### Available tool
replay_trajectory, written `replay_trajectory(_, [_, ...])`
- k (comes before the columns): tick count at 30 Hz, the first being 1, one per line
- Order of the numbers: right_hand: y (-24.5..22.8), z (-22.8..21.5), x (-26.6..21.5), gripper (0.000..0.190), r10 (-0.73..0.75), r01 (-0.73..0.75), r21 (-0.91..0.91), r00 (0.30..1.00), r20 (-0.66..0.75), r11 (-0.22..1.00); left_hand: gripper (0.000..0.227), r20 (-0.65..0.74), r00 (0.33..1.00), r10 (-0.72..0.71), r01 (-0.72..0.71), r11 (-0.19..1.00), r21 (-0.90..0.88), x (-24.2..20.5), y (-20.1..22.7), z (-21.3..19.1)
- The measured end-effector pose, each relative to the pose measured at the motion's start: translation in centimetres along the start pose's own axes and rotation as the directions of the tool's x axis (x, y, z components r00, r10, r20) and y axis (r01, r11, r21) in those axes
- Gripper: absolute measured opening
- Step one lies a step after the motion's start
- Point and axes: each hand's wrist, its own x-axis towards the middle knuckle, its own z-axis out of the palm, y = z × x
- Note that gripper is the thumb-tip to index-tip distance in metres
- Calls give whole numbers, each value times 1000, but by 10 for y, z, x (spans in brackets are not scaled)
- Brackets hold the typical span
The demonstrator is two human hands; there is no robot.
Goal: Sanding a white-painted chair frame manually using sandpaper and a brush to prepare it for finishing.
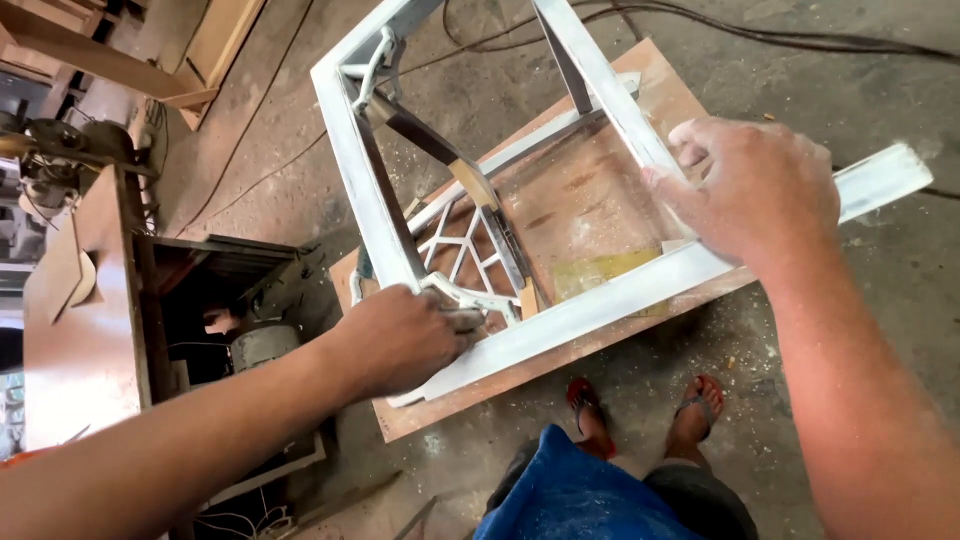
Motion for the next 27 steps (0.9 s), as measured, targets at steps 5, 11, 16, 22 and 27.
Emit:
replay_trajectory(5, [0, -1, 2, 35, 39, -35, 60, 997, -66, 998, 28, -55, 997, 47, -45, 998, 43, -5, -6, -1])
replay_trajectory(11, [-4, -3, -1, 37, 39, -31, 78, 994, -105, 996, 28, -187, 978, 91, -81, 995, 59, 5, -7, 16])
replay_trajectory(16, [-2, 0, 0, 35, 41, -34, 78, 996, -82, 996, 37, 29, 999, 36, -39, 995, 89, 2, -5, 10])
replay_trajectory(22, [0, 2, 0, 31, 22, -5, 141, 992, -120, 990, 26, 82, 997, 16, -25, 994, 105, -36, -6, -8])
replay_trajectory(27, [-2, -3, 0, 35, 48, -44, 108, 998, -37, 993, 32, 17, 998, 54, -55, 998, 18, -46, -2, -7])
